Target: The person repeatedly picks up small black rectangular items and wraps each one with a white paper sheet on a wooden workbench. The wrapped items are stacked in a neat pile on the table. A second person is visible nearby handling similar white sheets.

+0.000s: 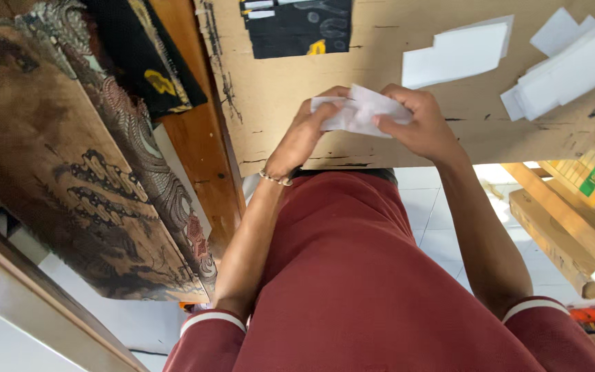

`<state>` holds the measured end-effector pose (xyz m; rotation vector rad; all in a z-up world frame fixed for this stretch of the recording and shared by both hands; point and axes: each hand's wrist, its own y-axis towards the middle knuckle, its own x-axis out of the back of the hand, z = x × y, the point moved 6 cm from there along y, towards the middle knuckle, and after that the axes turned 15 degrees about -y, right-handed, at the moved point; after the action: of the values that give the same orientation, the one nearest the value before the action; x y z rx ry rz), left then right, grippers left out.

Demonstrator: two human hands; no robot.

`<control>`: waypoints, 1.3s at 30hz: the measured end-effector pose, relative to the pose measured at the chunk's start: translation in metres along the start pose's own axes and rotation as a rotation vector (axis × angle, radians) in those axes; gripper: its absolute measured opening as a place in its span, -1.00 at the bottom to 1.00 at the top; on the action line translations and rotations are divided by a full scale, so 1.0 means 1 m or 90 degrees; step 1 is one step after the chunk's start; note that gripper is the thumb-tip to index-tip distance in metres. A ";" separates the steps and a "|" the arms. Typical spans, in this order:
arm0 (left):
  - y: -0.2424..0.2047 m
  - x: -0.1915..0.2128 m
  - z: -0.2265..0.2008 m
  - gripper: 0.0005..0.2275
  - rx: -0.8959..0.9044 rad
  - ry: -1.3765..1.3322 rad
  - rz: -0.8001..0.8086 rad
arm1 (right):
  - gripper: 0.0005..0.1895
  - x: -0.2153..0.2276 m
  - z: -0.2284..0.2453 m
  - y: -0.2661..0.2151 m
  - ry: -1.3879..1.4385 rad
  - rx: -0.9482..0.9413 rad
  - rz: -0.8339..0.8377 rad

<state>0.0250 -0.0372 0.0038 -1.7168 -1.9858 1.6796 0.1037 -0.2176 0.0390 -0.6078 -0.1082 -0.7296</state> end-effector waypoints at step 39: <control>0.000 0.105 -0.103 -0.62 -0.407 0.710 -0.518 | -0.72 -0.042 0.056 0.200 -0.446 0.329 -0.413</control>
<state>0.0464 0.1071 -0.0138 -1.1282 -2.0890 -0.1987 0.2092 -0.0451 -0.0238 -0.2960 -1.1492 -1.0325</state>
